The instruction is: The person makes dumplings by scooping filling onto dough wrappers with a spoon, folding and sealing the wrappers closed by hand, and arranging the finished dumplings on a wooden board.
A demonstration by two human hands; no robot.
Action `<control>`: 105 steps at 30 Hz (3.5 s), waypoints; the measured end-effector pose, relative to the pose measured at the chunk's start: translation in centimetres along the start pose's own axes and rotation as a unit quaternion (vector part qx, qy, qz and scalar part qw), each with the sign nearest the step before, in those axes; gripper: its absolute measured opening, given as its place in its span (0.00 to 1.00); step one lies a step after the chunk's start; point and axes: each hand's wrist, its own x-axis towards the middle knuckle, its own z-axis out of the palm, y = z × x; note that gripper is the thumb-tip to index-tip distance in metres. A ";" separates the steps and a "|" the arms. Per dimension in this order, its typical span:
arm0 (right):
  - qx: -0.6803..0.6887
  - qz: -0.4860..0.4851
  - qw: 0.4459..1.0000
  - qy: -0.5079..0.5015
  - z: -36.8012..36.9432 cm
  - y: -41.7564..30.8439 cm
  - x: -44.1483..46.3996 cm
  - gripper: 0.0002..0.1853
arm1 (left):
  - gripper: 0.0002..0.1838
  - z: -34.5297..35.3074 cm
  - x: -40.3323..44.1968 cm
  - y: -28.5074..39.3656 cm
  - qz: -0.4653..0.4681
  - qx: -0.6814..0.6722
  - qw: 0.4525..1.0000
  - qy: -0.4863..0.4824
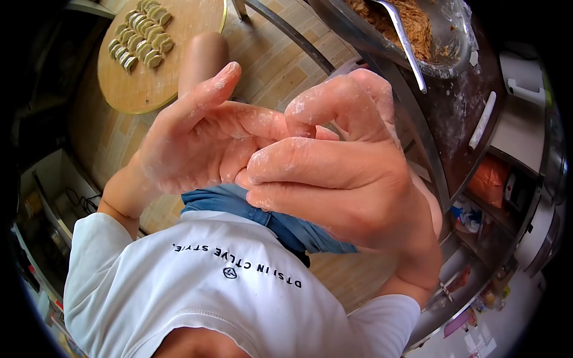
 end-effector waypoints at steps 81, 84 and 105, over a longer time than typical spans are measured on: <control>0.023 0.019 1.000 0.007 -0.3 0.3 0.2 0.10 | 0.47 0.6 -1.0 -0.8 0.031 0.055 0.993 -0.102; 0.030 -0.008 0.999 -0.019 -0.4 0.6 0.2 0.10 | 0.46 0.5 -1.0 -0.9 0.021 0.059 0.993 -0.104; 0.019 0.122 0.981 0.149 1.4 1.2 -0.9 0.12 | 0.42 0.2 0.2 -1.9 0.108 -0.074 0.985 -0.108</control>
